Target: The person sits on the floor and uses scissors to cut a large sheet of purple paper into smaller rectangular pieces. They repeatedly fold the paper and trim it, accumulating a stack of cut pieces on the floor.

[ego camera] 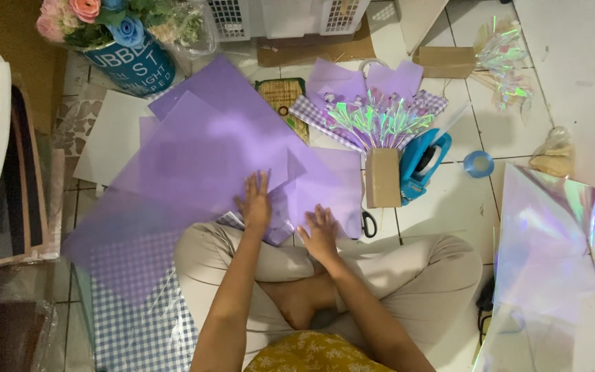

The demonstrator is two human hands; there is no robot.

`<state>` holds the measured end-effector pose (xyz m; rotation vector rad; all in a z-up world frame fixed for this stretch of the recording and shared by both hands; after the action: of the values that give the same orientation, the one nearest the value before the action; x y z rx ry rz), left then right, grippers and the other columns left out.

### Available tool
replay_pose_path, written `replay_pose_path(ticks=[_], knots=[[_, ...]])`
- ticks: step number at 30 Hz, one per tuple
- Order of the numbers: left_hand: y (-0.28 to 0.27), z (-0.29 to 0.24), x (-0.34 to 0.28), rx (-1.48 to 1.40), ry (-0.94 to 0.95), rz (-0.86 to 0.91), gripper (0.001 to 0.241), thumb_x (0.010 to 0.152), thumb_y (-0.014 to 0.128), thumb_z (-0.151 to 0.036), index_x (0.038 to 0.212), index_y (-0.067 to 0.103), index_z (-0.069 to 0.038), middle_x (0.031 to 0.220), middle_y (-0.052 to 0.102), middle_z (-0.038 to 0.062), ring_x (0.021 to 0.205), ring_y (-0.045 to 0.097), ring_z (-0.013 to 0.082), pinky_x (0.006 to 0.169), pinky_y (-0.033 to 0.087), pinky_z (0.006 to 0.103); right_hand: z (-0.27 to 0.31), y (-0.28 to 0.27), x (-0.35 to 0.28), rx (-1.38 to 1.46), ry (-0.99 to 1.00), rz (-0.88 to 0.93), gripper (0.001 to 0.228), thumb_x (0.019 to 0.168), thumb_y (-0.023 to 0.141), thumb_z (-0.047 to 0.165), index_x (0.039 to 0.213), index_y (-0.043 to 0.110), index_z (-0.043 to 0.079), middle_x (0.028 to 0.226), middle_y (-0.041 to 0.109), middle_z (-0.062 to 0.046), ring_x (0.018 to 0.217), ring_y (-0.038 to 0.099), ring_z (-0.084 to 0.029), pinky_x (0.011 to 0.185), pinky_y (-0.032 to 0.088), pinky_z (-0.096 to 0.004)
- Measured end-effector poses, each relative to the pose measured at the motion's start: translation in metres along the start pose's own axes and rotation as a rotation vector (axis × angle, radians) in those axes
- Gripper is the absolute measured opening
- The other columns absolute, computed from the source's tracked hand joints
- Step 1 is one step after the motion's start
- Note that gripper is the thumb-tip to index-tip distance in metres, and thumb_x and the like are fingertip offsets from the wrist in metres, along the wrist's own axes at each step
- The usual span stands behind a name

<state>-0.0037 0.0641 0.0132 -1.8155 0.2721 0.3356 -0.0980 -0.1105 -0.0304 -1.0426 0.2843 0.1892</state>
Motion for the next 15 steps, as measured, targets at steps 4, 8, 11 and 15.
replay_pose_path(ticks=[4,8,11,15], knots=[[-0.014,-0.039,-0.041,0.024,0.152,-0.05,0.074,0.102,0.042,-0.006,0.164,0.01,-0.03,0.171,0.014,0.008,0.157,0.013,0.0263,0.116,0.01,0.0748,0.003,-0.009,0.02,0.678,-0.003,-0.126,0.055,0.102,0.061,0.042,0.145,0.057,0.008,0.159,0.04,-0.024,0.15,0.03,-0.044,0.119,0.028,-0.063],[0.005,-0.07,-0.072,-0.055,0.335,0.1,0.06,0.106,0.039,-0.018,0.162,0.018,-0.028,0.171,0.006,0.012,0.158,0.008,0.0275,0.117,0.0,0.0744,-0.027,0.012,0.058,1.062,0.352,-0.246,0.074,0.089,0.075,0.041,0.134,0.049,-0.011,0.119,0.052,-0.036,0.1,0.053,-0.046,0.076,0.045,-0.053],[0.027,-0.066,-0.071,-0.023,0.384,0.159,0.061,0.106,0.046,-0.031,0.161,0.02,-0.028,0.171,0.002,0.014,0.158,0.005,0.0281,0.118,0.002,0.0748,-0.084,0.037,0.082,0.899,0.368,-0.403,0.042,0.091,0.07,0.022,0.123,0.065,-0.004,0.099,0.07,-0.029,0.085,0.069,-0.042,0.062,0.057,-0.047],[0.079,-0.028,-0.046,0.116,0.341,0.181,0.059,0.102,0.054,-0.035,0.157,0.032,-0.03,0.166,0.019,0.014,0.156,0.016,0.0284,0.114,0.005,0.0796,-0.085,-0.008,0.045,0.669,0.231,-0.51,0.029,0.095,0.061,0.011,0.12,0.07,0.002,0.106,0.072,-0.028,0.107,0.068,-0.046,0.08,0.056,-0.051]])
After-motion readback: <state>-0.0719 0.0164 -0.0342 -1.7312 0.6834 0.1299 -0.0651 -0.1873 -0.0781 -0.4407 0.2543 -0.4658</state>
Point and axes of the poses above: each hand's wrist, its own x-axis towards the middle knuckle, its own y-axis out of the palm, z = x × y, the point moved 4 cm from there along x, towards the middle knuckle
